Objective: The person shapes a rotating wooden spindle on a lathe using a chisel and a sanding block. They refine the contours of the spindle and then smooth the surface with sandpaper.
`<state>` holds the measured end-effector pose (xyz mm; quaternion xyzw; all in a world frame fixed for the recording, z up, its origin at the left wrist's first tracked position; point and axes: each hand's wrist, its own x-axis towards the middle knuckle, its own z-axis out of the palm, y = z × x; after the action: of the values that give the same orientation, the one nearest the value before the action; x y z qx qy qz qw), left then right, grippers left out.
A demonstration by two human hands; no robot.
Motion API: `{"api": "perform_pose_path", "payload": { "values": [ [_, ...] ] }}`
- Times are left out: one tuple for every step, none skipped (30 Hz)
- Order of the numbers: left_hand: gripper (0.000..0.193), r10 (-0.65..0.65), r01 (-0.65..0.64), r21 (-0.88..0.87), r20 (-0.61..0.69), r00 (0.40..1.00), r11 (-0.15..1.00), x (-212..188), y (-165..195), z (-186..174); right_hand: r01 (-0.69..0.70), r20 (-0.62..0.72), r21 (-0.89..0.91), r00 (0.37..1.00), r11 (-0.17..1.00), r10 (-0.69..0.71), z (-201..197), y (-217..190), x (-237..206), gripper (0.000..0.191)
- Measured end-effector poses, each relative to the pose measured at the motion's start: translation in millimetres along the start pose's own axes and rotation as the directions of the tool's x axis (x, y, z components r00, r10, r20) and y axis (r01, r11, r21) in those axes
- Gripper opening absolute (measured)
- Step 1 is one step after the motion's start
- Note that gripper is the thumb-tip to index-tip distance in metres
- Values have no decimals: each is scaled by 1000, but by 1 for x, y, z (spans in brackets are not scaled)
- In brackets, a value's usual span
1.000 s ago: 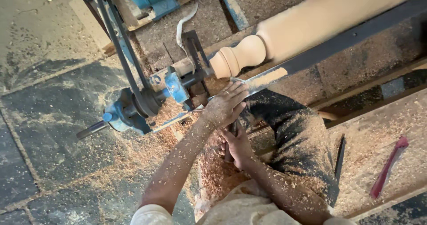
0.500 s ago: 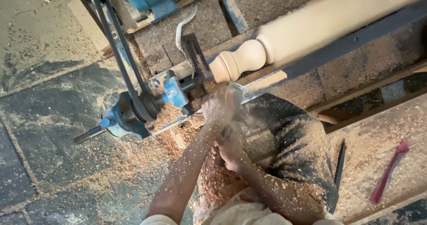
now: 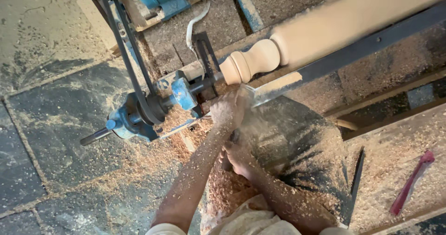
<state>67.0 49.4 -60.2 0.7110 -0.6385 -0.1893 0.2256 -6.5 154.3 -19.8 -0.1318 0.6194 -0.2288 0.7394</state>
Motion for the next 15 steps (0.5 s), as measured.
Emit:
{"api": "perform_pose_path", "payload": {
  "values": [
    [41, 4, -4, -15, 31, 1000, 1000, 0, -1, 0, -19, 6, 15, 1000, 1000, 19, -2, 4, 4, 16],
    [42, 9, -7, -29, 55, 998, 1000, 0, -1, -1, -21, 37, 51, 999, 998, 19, -4, 6, 6, 15],
    [38, 3, -2, -29, 50, 999, 1000, 1, -1, -2, -25, 70, 85, 997, 996, 20, -5, 7, 6, 14],
    [35, -9, 11, -29, 46, 999, 1000, 1, 0, -4, -37, 103, 114, 994, 993, 25, -7, 6, 5, 16],
    [32, -21, 22, -29, 43, 999, 999, 0, 1, -6, 21, 33, 53, 999, 998, -23, -8, 4, 3, 16],
    [35, -1, 2, -32, 21, 1000, 999, 0, 1, -8, 81, -32, -10, 996, 997, -81, -9, 1, -2, 18],
    [39, 15, -15, -34, -7, 1000, 999, 0, 1, -10, 139, -88, -80, 985, 987, -146, -10, -6, -5, 22],
    [44, 24, -25, -37, -27, 999, 999, 0, 2, -13, 158, -35, -93, 986, 983, -162, -10, -13, -8, 21],
    [42, 12, -12, -66, -10, 1000, 998, -1, 3, -15, 167, 5, -100, 986, 981, -167, -14, -17, -14, 21],
    [40, 3, -2, -94, 4, 1000, 996, -2, 5, -17, 180, 46, -106, 983, 978, -176, -18, -22, -20, 21],
    [39, -8, 8, -120, 5, 1000, 993, 0, 6, -19, 171, 45, -86, 985, 982, -168, -20, -28, -22, 22],
    [40, -50, 57, -122, 61, 997, 991, 1, 6, -20, 161, 42, -62, 986, 985, -159, -22, -32, -25, 24],
    [42, -87, 102, -120, 121, 989, 988, 2, 7, -21, 151, 36, -34, 988, 988, -150, -25, -35, -28, 25],
    [45, -127, 149, -118, 178, 976, 982, 5, 7, -21, 175, 61, -40, 983, 984, -172, -29, -39, -29, 27],
    [43, -165, 192, -113, 209, 964, 975, 6, 8, -21, 195, 84, -46, 978, 980, -191, -34, -41, -31, 30]
  ]
}}
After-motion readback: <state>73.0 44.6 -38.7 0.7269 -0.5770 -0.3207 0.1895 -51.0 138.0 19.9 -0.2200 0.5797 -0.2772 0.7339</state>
